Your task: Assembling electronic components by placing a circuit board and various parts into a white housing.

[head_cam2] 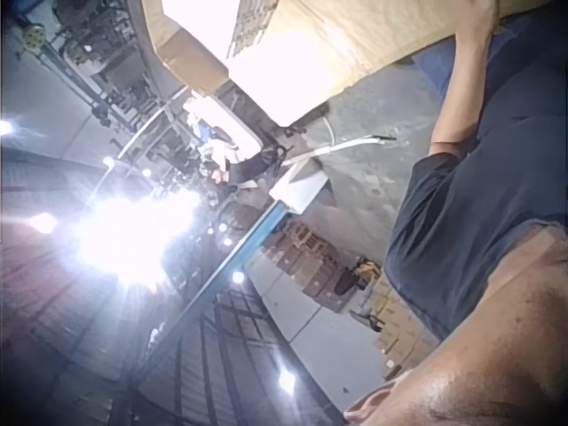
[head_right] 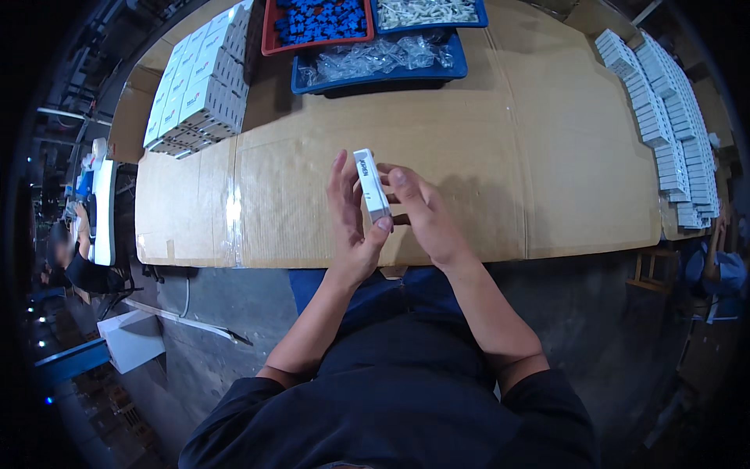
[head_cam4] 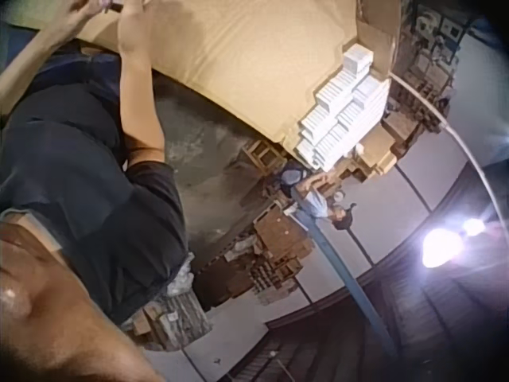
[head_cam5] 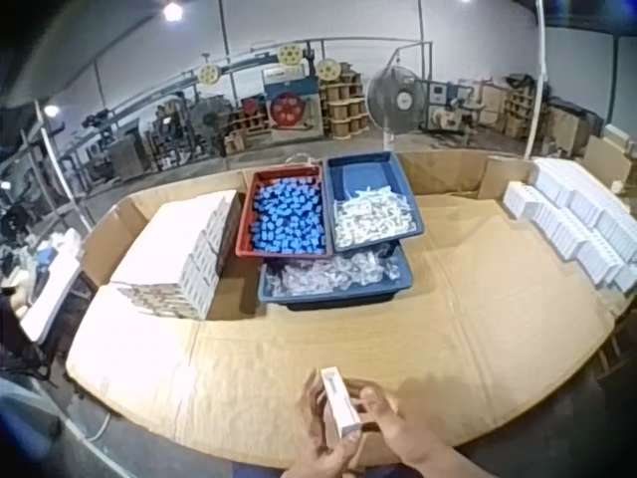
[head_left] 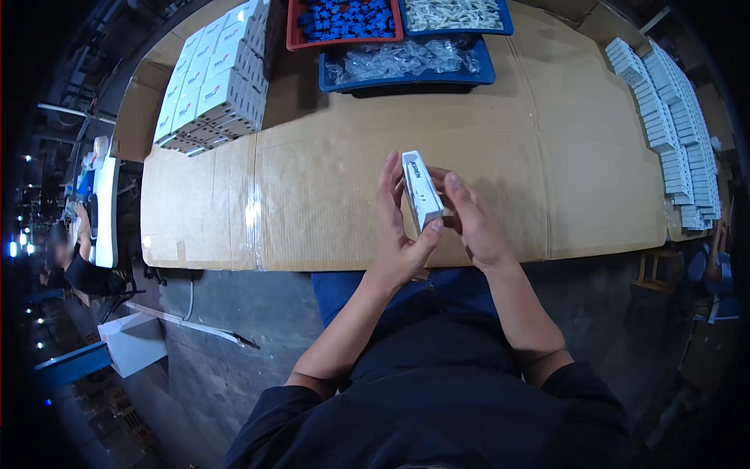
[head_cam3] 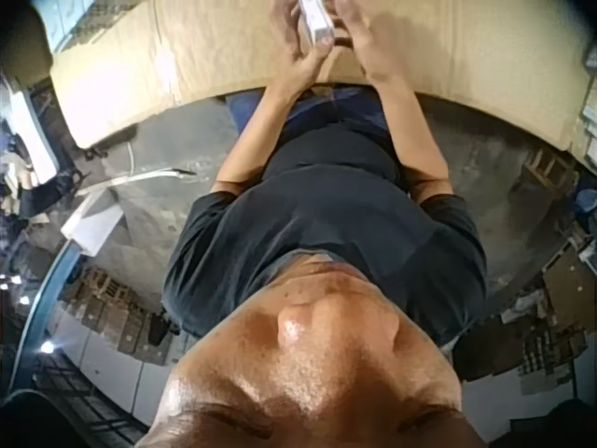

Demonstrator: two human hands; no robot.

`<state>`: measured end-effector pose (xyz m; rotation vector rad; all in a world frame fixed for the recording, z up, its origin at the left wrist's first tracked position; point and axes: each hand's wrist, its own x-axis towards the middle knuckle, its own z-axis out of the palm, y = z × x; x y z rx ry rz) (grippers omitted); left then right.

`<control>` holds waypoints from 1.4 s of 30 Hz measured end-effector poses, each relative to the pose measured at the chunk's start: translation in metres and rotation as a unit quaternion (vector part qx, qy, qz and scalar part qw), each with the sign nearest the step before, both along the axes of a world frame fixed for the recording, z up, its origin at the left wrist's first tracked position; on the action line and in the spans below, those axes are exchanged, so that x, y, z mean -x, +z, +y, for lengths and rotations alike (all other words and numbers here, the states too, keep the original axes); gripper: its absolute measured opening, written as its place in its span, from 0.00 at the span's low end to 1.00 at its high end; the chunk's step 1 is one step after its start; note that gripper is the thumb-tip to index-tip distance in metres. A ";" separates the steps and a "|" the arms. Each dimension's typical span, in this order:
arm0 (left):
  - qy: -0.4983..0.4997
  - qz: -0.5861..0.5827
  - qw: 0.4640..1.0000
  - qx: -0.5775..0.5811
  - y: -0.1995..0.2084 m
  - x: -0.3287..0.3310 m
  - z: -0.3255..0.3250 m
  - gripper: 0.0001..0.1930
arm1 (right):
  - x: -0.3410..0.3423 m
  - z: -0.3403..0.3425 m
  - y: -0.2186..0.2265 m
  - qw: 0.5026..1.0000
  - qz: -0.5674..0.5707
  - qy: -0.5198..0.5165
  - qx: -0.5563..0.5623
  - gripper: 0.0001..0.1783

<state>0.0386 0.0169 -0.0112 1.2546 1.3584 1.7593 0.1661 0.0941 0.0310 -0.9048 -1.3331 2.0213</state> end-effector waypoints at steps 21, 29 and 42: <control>0.136 0.096 0.983 -0.079 0.019 -0.013 -0.030 0.45 | 0.001 -0.090 0.013 0.989 0.072 -0.039 -0.123 0.28; 0.099 0.098 0.986 -0.088 0.020 -0.015 -0.017 0.39 | -0.002 -0.085 0.009 0.979 0.037 -0.079 -0.184 0.27; 0.064 0.025 0.994 -0.084 -0.004 -0.033 0.005 0.41 | -0.011 -0.071 -0.002 0.972 -0.020 -0.110 -0.208 0.27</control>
